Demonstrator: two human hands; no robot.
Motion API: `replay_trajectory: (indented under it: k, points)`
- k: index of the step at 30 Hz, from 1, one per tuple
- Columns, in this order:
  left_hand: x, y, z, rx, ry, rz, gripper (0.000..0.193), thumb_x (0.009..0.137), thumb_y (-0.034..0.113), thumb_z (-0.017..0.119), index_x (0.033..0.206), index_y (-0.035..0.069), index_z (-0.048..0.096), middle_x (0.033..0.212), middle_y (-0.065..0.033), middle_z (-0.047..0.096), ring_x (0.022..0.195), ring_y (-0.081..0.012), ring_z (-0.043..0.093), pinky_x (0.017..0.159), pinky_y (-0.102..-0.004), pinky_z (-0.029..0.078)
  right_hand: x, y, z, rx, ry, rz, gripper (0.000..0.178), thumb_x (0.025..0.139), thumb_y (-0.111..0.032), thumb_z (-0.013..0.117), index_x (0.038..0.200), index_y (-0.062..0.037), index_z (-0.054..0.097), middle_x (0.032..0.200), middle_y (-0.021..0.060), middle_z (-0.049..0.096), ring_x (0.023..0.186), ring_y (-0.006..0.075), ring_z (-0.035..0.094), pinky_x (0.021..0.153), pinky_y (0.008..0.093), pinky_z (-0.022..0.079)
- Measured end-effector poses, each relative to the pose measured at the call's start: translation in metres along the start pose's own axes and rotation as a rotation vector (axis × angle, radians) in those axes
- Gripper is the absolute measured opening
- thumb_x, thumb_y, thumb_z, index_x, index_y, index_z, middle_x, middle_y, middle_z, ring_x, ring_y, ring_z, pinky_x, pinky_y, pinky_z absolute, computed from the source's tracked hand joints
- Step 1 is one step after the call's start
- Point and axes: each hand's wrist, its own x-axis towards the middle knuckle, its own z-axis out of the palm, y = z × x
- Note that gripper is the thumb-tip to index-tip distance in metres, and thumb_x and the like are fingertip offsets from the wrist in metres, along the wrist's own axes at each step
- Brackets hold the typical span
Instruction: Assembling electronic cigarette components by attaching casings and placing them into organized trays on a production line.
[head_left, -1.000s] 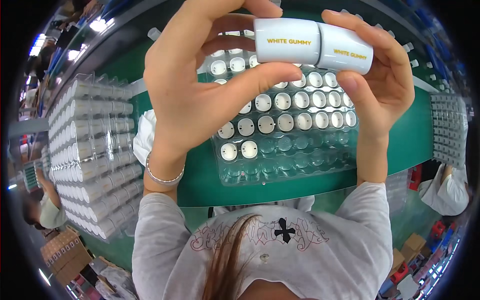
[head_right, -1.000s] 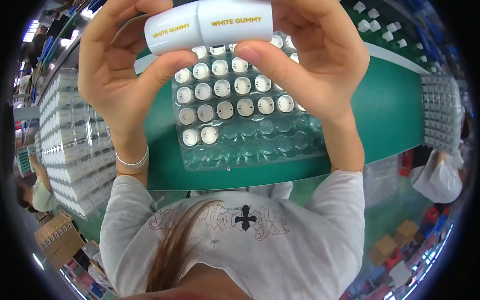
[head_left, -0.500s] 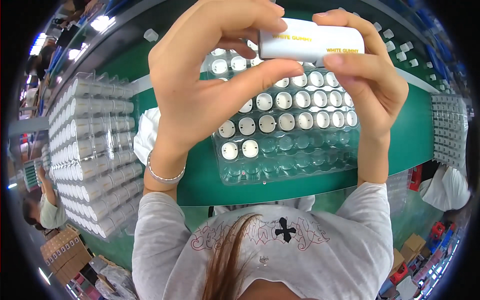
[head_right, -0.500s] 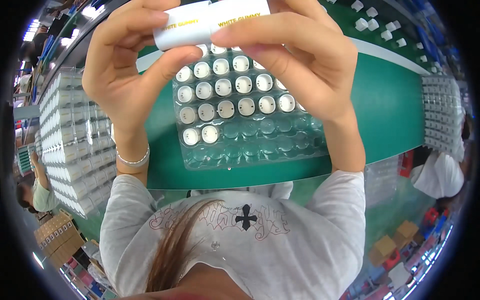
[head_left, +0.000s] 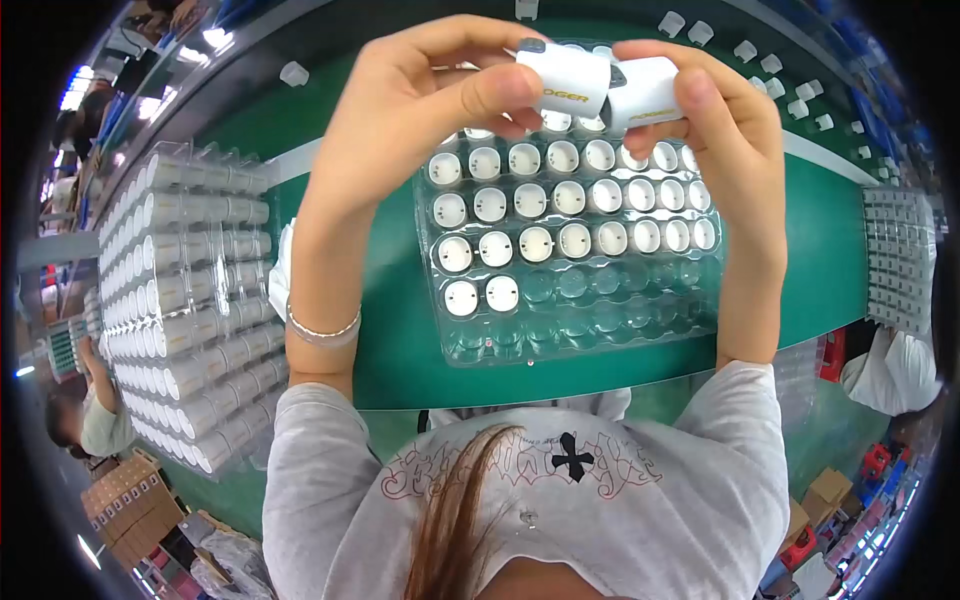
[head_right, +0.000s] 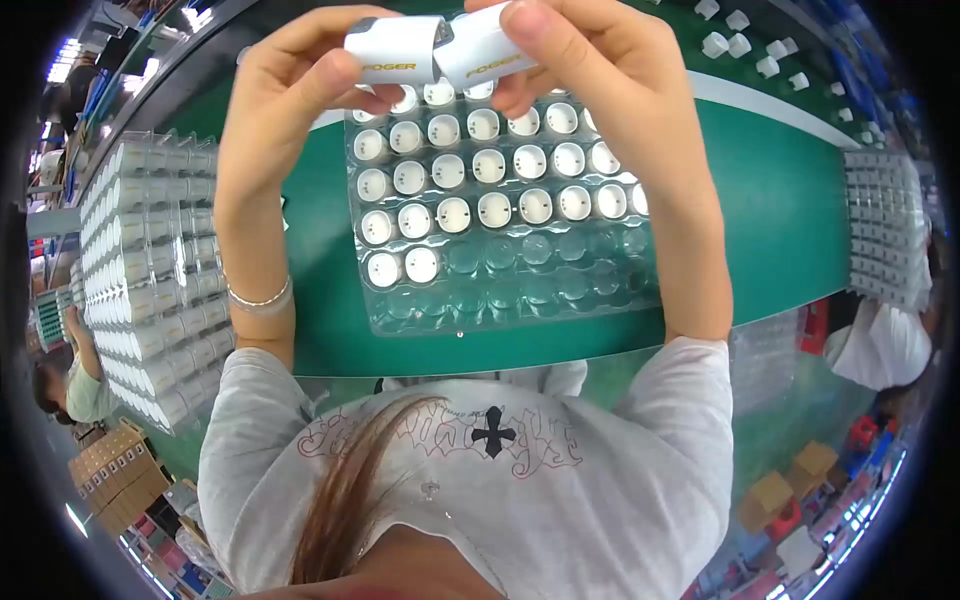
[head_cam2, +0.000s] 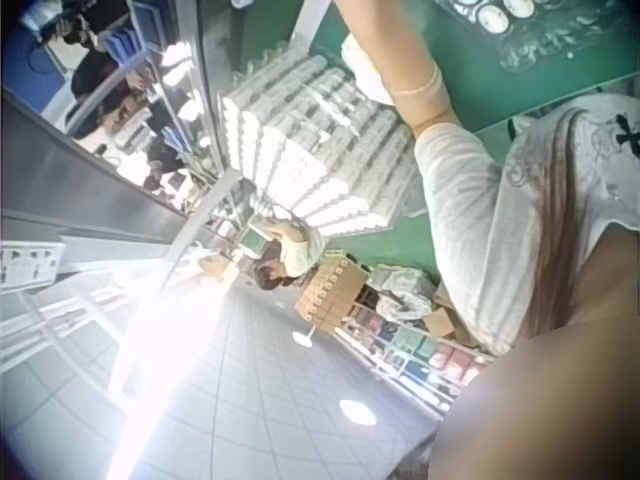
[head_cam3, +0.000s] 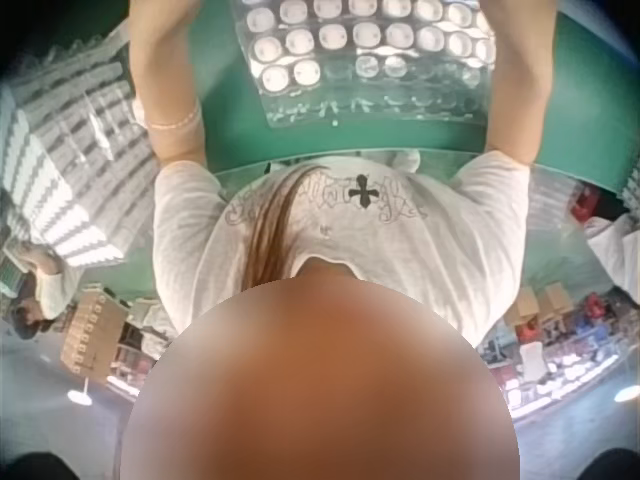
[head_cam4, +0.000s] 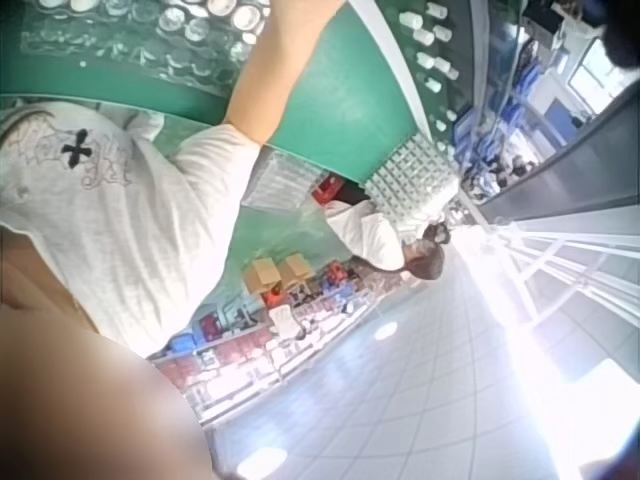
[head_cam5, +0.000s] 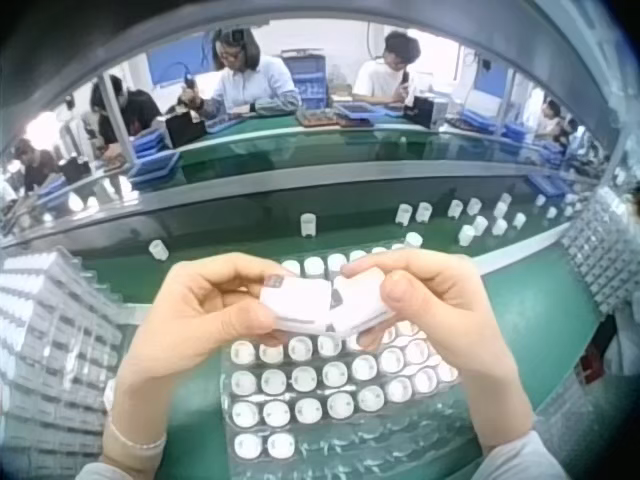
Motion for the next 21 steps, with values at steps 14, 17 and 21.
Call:
replay_trajectory:
  k: [14, 17, 21]
  points:
    - [0.014, 0.020, 0.037, 0.027, 0.530, -0.827, 0.028, 0.086, 0.022, 0.068, 0.099, -0.001, 0.058, 0.091, -0.0112, 0.064, 0.078, -0.0172, 0.068, 0.067, -0.0269, 0.057, -0.004, 0.022, -0.009, 0.361, 0.046, 0.233, 0.049, 0.101, -0.040, 0.039, 0.105, 0.0059, 0.055, 0.073, 0.0210, 0.065, 0.049, 0.0130, 0.059, 0.044, 0.0232, 0.049]
    - [0.011, 0.025, 0.037, -0.255, 0.566, -0.766, 0.036, 0.087, 0.008, 0.066, 0.116, -0.006, 0.052, 0.100, -0.0146, 0.065, 0.081, -0.0174, 0.067, 0.070, -0.0274, 0.058, -0.005, 0.023, -0.015, 0.378, 0.006, 0.225, 0.045, 0.101, -0.037, 0.040, 0.107, 0.0056, 0.055, 0.077, 0.0209, 0.065, 0.052, 0.0134, 0.060, 0.046, 0.0239, 0.050]
    - [0.010, -0.002, 0.022, 0.043, 0.380, -0.385, 0.034, 0.086, 0.003, 0.065, 0.117, -0.002, 0.052, 0.102, -0.0097, 0.061, 0.090, -0.0143, 0.062, 0.078, -0.0263, 0.053, 0.000, 0.030, -0.015, 0.437, 0.090, 0.031, 0.030, 0.096, -0.019, 0.053, 0.115, 0.0045, 0.053, 0.102, 0.0204, 0.064, 0.080, 0.0181, 0.065, 0.070, 0.0287, 0.053]
